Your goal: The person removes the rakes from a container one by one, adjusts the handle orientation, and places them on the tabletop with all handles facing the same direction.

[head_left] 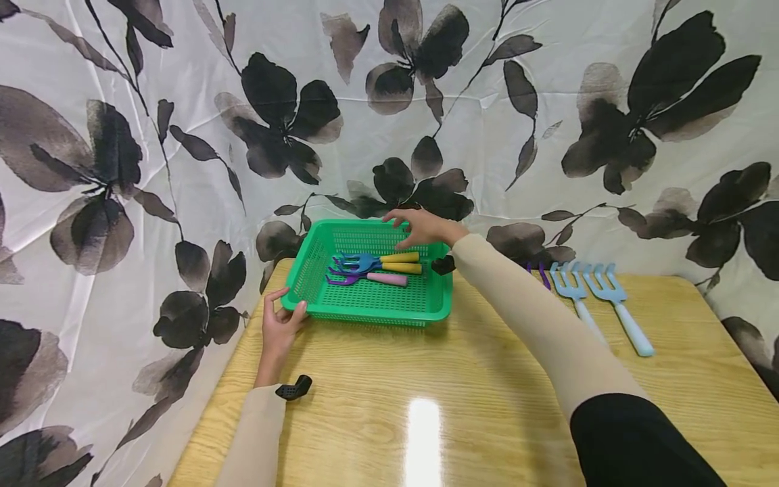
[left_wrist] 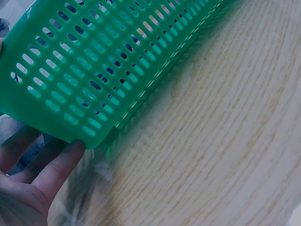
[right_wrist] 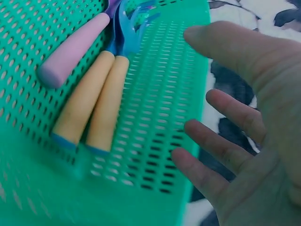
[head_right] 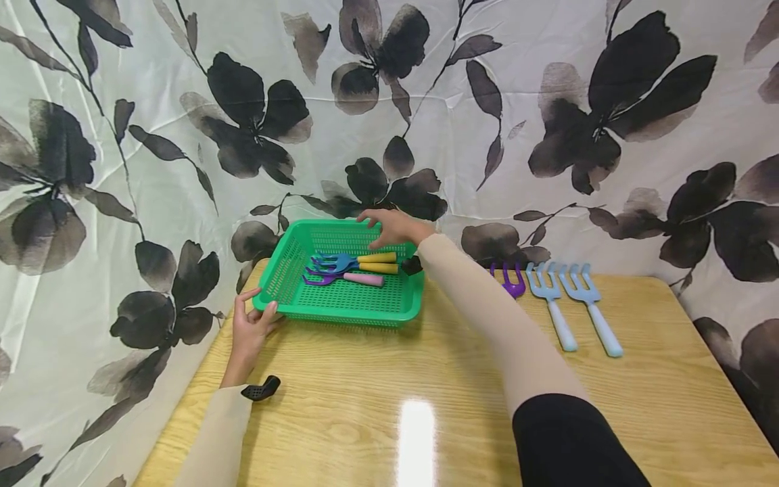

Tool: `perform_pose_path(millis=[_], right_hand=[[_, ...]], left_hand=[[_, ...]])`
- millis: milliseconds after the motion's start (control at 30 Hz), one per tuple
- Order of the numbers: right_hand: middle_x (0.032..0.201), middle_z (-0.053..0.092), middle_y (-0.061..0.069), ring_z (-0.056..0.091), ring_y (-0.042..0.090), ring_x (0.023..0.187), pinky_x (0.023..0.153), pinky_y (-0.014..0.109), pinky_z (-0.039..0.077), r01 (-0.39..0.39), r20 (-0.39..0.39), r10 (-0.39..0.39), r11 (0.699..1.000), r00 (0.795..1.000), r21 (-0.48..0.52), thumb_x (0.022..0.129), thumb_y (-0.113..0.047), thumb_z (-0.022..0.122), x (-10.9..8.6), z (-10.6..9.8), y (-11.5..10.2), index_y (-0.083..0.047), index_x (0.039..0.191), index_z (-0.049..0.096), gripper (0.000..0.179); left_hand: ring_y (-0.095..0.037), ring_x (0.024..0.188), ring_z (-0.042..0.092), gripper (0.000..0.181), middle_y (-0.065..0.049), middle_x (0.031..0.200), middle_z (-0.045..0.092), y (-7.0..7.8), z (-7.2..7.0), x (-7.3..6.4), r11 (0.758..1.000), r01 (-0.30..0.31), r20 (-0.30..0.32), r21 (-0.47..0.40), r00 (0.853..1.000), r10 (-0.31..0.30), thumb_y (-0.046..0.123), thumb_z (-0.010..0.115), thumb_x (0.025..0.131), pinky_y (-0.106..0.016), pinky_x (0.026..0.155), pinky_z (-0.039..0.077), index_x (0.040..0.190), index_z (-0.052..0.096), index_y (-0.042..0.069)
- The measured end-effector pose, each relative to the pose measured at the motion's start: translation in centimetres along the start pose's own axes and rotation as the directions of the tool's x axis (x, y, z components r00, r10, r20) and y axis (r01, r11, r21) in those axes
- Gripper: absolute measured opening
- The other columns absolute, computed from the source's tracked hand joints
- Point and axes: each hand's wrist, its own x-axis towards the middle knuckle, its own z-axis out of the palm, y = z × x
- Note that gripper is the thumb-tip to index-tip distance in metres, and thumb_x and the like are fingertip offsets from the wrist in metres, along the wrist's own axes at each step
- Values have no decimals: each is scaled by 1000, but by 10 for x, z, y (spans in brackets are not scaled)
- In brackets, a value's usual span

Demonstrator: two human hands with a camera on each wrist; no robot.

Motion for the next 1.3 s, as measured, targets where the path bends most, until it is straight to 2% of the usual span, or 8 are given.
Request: perform_pose_path(millis=[67,133,267,533,767,933,1133,1300], right_hand=[[149,51,22,53,44,131,112,56,40,-11,7,11,1000,1000,15,96,-19,76,10,6,3,-16,156,40,71],[149,51,22,54,43,131,106,54,47,-32,16,32,999,999,35,95,-19,76,19,13,6,-14,157,39,72],[148,53,20,51,38,134,107,53,46,-78,31,77,996,997,51,95,-20,77,29,26,13,-13,157,40,73],[148,53,20,50,37,135,108,51,45,-158,93,153,986,984,55,96,-17,76,38,47,19,-12,156,41,70],[142,57,21,57,34,127,99,45,53,-229,124,221,972,967,49,96,-15,75,40,55,23,-11,152,47,63],[130,61,17,60,30,116,91,41,55,-262,104,258,965,960,22,95,-10,75,41,61,31,-11,144,57,53],[116,65,15,62,27,102,83,38,56,-245,70,244,969,967,17,93,-7,76,42,64,33,-12,127,70,35],[112,67,14,62,27,97,80,37,56,-249,57,248,968,967,19,92,-7,76,42,66,32,-12,117,75,25]], left_hand=[[-11,103,70,64,-33,140,53,1,0,0,1000,5,-1,-4,1000,-5,11,67,101,-66,100,44,154,30,7],[-11,102,71,64,-34,140,52,1,1,0,1000,4,-9,-18,1000,-4,11,67,101,-66,100,44,154,31,7],[-13,99,72,61,-33,139,54,0,3,-1,999,-22,-15,-32,1000,22,11,68,101,-64,97,47,151,34,8],[-14,96,74,60,-36,135,56,-4,3,-2,998,-48,-14,-29,999,47,11,69,100,-61,92,53,150,36,7],[-13,96,73,60,-37,134,55,-2,1,0,998,-53,-9,-37,999,53,12,69,100,-52,88,58,149,35,6],[-13,97,73,61,-35,134,56,-4,0,0,998,-49,-8,-28,999,49,13,70,100,-50,88,59,149,36,7],[-15,97,74,60,-37,133,55,-6,0,1,997,-67,-6,-43,998,67,12,69,100,-54,89,57,149,35,7],[-15,98,74,60,-37,135,54,-6,0,1,996,-65,-3,-64,998,65,10,69,100,-55,90,56,150,35,8]])
